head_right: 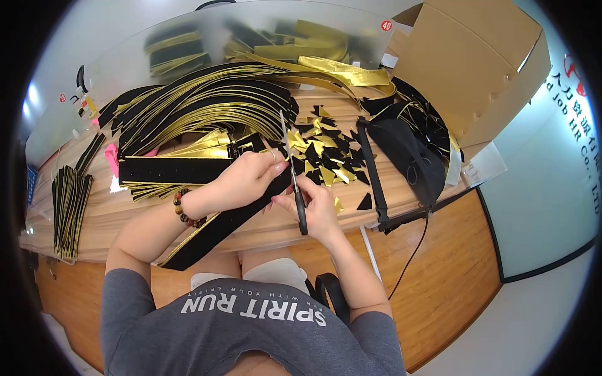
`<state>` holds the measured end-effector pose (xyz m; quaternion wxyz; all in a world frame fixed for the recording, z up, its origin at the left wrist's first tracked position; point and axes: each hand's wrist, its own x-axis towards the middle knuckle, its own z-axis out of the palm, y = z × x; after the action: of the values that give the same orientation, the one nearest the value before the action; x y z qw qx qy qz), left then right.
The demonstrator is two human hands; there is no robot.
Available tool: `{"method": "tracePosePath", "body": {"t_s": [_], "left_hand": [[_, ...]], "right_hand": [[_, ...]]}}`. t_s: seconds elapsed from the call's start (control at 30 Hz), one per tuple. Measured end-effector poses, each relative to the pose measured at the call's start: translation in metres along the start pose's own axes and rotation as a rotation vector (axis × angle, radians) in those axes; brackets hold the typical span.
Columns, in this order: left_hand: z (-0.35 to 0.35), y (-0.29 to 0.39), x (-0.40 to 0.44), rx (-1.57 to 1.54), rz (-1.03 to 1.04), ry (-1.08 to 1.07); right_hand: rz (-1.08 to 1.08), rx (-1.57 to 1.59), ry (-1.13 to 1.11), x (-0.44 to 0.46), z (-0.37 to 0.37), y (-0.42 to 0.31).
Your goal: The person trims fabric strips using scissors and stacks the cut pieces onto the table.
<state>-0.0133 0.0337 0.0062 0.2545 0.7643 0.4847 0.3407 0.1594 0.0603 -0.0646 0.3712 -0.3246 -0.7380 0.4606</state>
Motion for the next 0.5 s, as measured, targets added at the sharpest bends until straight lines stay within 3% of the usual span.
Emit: {"method": "tracePosePath", "body": {"t_s": [0.07, 0.1, 0.17, 0.5], "left_hand": [[0.0, -0.006, 0.003, 0.019, -0.024, -0.022], [-0.006, 0.001, 0.005, -0.03, -0.151, -0.1], [-0.006, 0.004, 0.004, -0.014, -0.164, -0.151], [-0.005, -0.013, 0.008, -0.095, -0.16, -0.211]], "right_hand": [[0.106, 0.087, -0.031, 0.002, 0.002, 0.002], [0.106, 0.084, -0.036, 0.005, 0.001, 0.01], [-0.086, 0.082, -0.082, 0.012, 0.001, 0.026], [0.023, 0.06, -0.073, 0.012, 0.001, 0.018]]}}
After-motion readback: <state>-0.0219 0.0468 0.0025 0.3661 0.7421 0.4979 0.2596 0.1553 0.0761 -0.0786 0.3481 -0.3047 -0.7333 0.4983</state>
